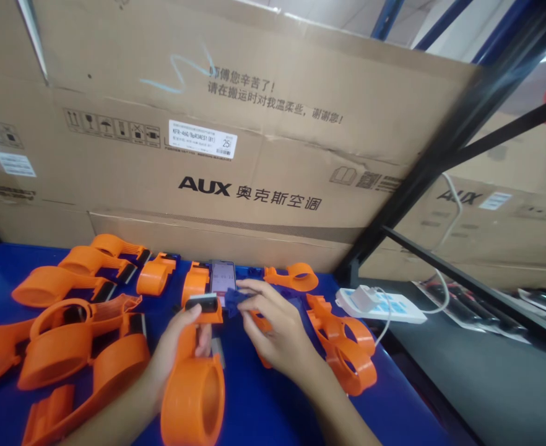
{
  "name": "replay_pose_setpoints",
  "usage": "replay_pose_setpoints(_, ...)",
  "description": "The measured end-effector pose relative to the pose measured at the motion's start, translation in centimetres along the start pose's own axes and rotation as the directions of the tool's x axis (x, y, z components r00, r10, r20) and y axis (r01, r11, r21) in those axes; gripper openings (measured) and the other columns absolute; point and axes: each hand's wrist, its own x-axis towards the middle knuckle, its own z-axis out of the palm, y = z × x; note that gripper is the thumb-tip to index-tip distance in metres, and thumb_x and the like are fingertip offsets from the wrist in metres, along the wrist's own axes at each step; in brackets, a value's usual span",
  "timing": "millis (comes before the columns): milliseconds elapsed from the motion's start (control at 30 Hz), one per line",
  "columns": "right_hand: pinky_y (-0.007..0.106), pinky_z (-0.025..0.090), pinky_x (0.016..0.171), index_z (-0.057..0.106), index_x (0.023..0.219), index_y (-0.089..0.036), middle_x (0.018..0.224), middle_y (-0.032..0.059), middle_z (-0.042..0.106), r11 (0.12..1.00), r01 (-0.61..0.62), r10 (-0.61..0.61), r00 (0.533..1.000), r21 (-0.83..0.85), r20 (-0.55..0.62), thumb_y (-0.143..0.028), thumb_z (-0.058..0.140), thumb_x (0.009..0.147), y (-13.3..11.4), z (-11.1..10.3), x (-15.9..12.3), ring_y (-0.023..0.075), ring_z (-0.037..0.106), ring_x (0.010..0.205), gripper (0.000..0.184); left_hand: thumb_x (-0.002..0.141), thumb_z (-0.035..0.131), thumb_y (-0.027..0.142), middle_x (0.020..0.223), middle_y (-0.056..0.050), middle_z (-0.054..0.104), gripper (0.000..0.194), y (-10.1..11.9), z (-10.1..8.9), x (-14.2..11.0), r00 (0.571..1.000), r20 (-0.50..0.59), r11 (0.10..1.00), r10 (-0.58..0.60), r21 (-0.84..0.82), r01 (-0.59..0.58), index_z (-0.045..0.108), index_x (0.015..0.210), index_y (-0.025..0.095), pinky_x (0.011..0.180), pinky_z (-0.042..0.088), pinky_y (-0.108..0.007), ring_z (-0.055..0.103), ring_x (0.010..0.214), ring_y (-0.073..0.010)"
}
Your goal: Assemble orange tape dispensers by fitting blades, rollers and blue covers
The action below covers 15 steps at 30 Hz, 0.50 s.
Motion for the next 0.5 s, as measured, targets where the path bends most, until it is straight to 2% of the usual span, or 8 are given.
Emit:
replay_pose_setpoints(167, 0.033, 0.06, 0.091, 0.071, 0.099, -0.026, 0.122, 0.0092, 0.07, 0.999, -0.024, 0.025, 0.999, 0.024, -0.042, -0.006, 0.052, 0.093, -0.8, 1.7, -0.6, 0.0194, 0.071, 0.11, 0.028, 0.084, 0.066, 0.061, 0.045, -0.001, 0.047, 0.053, -0.6, 0.1, -0.1, 0.999, -0.004, 0.999, 0.042, 0.033, -0.042, 0.057, 0.054, 0.018, 0.05, 0.037, -0.026, 0.043, 0.044, -0.0127)
replay_pose_setpoints(300, 0.034, 0.06, 0.091, 0.073, 0.097, -0.025, 0.113, 0.0078, 0.072, 0.992, -0.097, 0.105, 0.99, 0.084, -0.097, -0.006, 0.052, 0.094, -1.2, 2.6, -0.9, 0.02, 0.073, 0.104, 0.028, 0.086, 0.063, 0.062, 0.047, -0.001, 0.048, 0.055, -1.1, 0.1, -0.1, 0.999, 0.009, 0.999, 0.041, 0.02, -0.041, 0.059, 0.056, 0.017, 0.051, 0.037, -0.026, 0.046, 0.046, -0.013)
replay_pose_setpoints(367, 0.035, 0.061, 0.09, 0.073, 0.097, -0.024, 0.112, 0.0084, 0.072, 0.979, -0.135, 0.153, 0.981, 0.153, -0.117, -0.009, 0.054, 0.095, -1.2, 2.9, -1.0, 0.0211, 0.073, 0.104, 0.025, 0.087, 0.062, 0.063, 0.048, -0.001, 0.05, 0.054, -1.1, 0.1, -0.1, 0.999, 0.024, 0.999, 0.035, 0.002, -0.035, 0.06, 0.058, 0.017, 0.053, 0.039, -0.027, 0.048, 0.047, -0.0143)
replay_pose_setpoints(500, 0.032, 0.065, 0.079, 0.071, 0.107, -0.024, 0.117, 0.0109, 0.069, 0.918, -0.2, 0.252, 0.961, 0.343, -0.113, -0.018, 0.059, 0.097, -1.2, 4.1, -1.3, 0.0233, 0.071, 0.108, 0.017, 0.086, 0.065, 0.061, 0.051, -0.002, 0.053, 0.051, -0.7, 0.2, -0.2, 0.999, 0.006, 0.999, 0.048, -0.016, -0.047, 0.061, 0.06, 0.016, 0.056, 0.041, -0.028, 0.05, 0.049, -0.0149)
